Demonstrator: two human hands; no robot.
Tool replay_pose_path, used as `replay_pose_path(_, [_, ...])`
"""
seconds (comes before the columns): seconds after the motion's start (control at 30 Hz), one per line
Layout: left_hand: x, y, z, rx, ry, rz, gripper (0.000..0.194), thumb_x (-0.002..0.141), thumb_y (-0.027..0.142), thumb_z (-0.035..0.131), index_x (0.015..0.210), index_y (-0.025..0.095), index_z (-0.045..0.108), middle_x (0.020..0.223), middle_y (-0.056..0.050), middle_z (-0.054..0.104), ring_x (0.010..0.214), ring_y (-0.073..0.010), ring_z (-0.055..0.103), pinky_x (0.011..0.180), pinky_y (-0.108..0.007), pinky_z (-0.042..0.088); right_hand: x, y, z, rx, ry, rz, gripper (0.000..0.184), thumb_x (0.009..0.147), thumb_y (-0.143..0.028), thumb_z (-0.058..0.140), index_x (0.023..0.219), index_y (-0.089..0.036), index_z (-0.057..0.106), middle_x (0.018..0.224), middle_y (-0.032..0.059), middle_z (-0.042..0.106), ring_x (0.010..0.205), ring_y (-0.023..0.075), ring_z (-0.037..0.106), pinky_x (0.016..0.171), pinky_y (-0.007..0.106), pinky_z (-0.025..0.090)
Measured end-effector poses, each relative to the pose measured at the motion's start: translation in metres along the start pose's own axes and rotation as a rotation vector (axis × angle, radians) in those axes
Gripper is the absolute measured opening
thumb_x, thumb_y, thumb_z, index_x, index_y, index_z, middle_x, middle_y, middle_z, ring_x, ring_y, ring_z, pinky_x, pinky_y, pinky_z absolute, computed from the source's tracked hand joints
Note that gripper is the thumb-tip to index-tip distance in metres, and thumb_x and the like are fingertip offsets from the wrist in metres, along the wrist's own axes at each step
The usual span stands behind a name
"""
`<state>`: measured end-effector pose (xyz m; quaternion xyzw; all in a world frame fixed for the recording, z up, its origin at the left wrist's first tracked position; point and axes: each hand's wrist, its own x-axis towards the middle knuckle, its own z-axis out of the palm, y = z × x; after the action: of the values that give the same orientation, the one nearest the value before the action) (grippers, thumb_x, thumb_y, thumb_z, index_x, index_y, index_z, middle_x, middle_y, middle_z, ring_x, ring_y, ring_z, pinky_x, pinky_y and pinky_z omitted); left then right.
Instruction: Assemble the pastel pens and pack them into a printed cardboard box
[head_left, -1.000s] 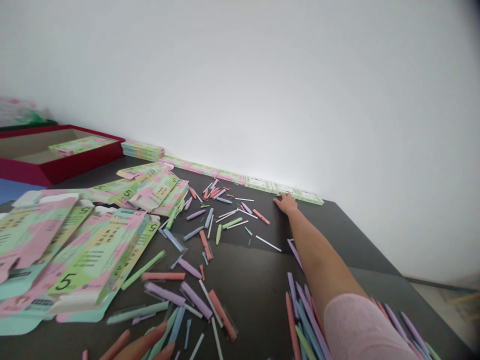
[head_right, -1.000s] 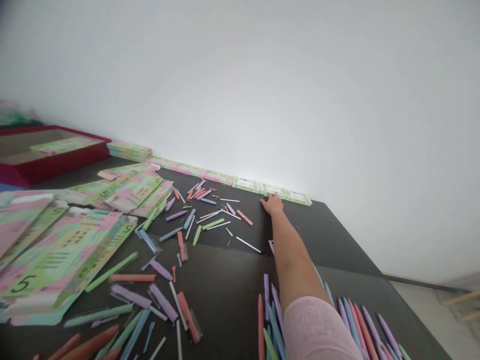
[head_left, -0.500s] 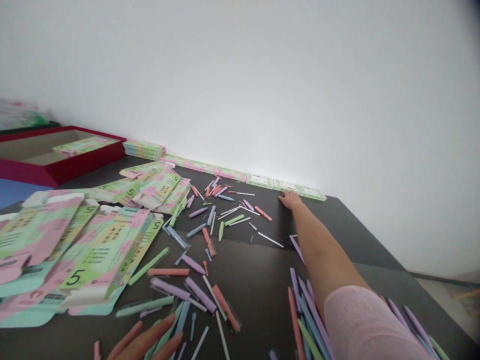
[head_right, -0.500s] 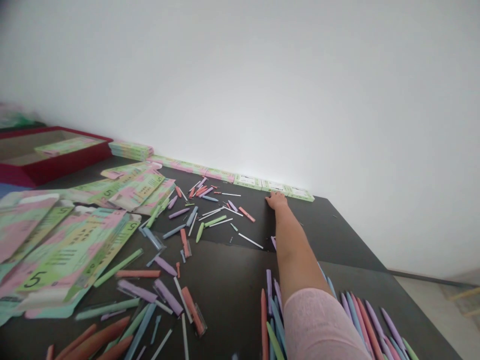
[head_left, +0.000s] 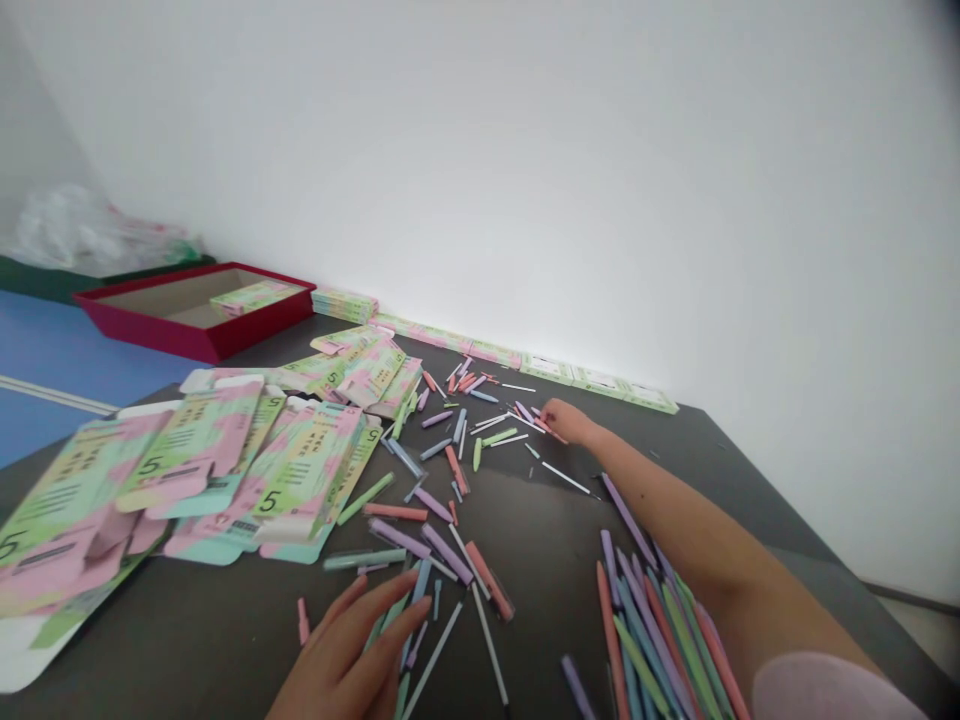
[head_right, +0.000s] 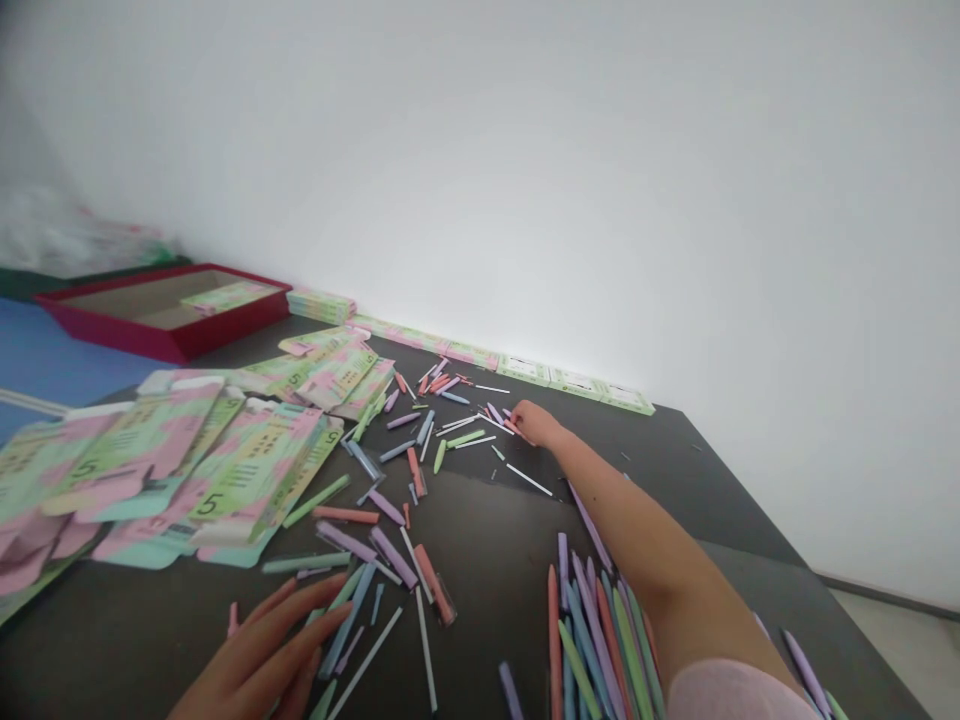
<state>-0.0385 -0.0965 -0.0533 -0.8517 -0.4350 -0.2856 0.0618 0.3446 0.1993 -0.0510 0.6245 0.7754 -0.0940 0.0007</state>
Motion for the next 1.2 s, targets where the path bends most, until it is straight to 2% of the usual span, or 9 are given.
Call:
replay_pose_path(0.13, [0.009, 0.004, -0.008, -0.026, -0.057, -0.122, 0.040, 0.083, 0.022, 0.048, 0.121, 0.030, 0.055, 0.125, -0.005, 0.058, 0.113, -0.0234, 0.055, 0.093, -0.041, 0.048, -0.024, -0.030, -0.002, 0.095, -0.079, -0.164, 0.016, 0.087, -0.027, 0.054, 0.097, -0.018, 0.063, 0.105, 0.0032, 0.063, 0.094, 0.0168, 0.059, 0.085, 0.033, 0.047])
replay_pose_path(0.23, [0.015, 0.006, -0.013, -0.105, -0.068, -0.195, 0.037, 0.085, 0.020, 0.045, 0.120, 0.027, 0.056, 0.125, -0.008, 0.057, 0.113, -0.0221, 0.056, 0.094, -0.041, 0.048, -0.037, -0.039, -0.007, 0.142, -0.075, -0.196, 0.019, 0.087, -0.024, 0.051, 0.098, -0.021, 0.065, 0.103, 0.0007, 0.065, 0.095, 0.0155, 0.059, 0.086, 0.025, 0.044])
replay_pose_path(0.33, [0.021, 0.006, -0.016, -0.203, -0.025, -0.214, 0.037, 0.086, 0.016, 0.043, 0.120, 0.023, 0.056, 0.125, -0.009, 0.056, 0.113, -0.0199, 0.055, 0.096, -0.037, 0.046, -0.046, -0.041, -0.007, 0.145, -0.020, -0.152, 0.027, 0.088, -0.029, 0.047, 0.109, -0.019, 0.062, 0.110, 0.0053, 0.063, 0.102, 0.0188, 0.056, 0.090, 0.028, 0.041])
replay_pose_path(0.47, [0.025, 0.003, -0.015, -0.277, 0.023, -0.238, 0.036, 0.086, 0.014, 0.042, 0.119, 0.020, 0.056, 0.126, -0.009, 0.054, 0.116, -0.0194, 0.052, 0.098, -0.035, 0.045, -0.059, -0.051, 0.004, 0.138, 0.021, -0.144, 0.035, 0.089, -0.035, 0.045, 0.118, -0.019, 0.056, 0.115, 0.0096, 0.057, 0.112, 0.0219, 0.049, 0.097, 0.033, 0.035])
replay_pose_path(0.67, [0.030, -0.004, -0.011, -0.347, 0.084, -0.295, 0.034, 0.085, 0.011, 0.041, 0.115, 0.018, 0.057, 0.122, -0.009, 0.055, 0.116, -0.0187, 0.051, 0.101, -0.035, 0.042, -0.080, -0.093, 0.018, 0.186, -0.009, -0.330, 0.035, 0.087, -0.039, 0.049, 0.115, -0.019, 0.058, 0.112, 0.0106, 0.055, 0.100, 0.0209, 0.053, 0.094, 0.034, 0.037])
replay_pose_path(0.87, [0.032, -0.012, -0.013, -0.353, 0.143, -0.348, 0.035, 0.084, 0.010, 0.041, 0.114, 0.021, 0.056, 0.117, -0.006, 0.057, 0.112, -0.0176, 0.052, 0.101, -0.033, 0.040, -0.113, -0.125, 0.009, 0.241, -0.094, -0.554, 0.031, 0.085, -0.041, 0.052, 0.105, -0.021, 0.065, 0.106, 0.0094, 0.058, 0.102, 0.0228, 0.051, 0.094, 0.036, 0.035])
replay_pose_path(0.97, [0.032, -0.015, -0.014, -0.304, 0.107, -0.400, 0.032, 0.085, 0.013, 0.042, 0.113, 0.020, 0.056, 0.111, -0.007, 0.059, 0.105, -0.0183, 0.055, 0.096, -0.032, 0.042, -0.130, -0.134, 0.001, 0.270, -0.165, -0.622, 0.031, 0.084, -0.042, 0.054, 0.102, -0.021, 0.067, 0.101, 0.0078, 0.060, 0.096, 0.0201, 0.055, 0.088, 0.032, 0.040])
replay_pose_path(1.07, [0.031, -0.018, -0.016, -0.233, 0.027, -0.471, 0.028, 0.086, 0.019, 0.042, 0.109, 0.017, 0.058, 0.104, -0.008, 0.062, 0.096, -0.0186, 0.058, 0.089, -0.030, 0.044, -0.145, -0.142, -0.008, 0.289, -0.177, -0.623, 0.035, 0.083, -0.044, 0.054, 0.104, -0.020, 0.067, 0.101, 0.0080, 0.060, 0.092, 0.0193, 0.056, 0.083, 0.030, 0.042])
replay_pose_path(1.2, [0.029, -0.013, -0.026, -0.136, -0.196, -0.542, 0.026, 0.088, 0.028, 0.039, 0.091, 0.017, 0.062, 0.090, -0.008, 0.066, 0.085, -0.0191, 0.061, 0.078, -0.029, 0.045, -0.165, -0.154, -0.019, 0.292, -0.125, -0.563, 0.032, 0.082, -0.045, 0.055, 0.093, -0.018, 0.069, 0.093, 0.0074, 0.060, 0.085, 0.0188, 0.057, 0.076, 0.029, 0.043])
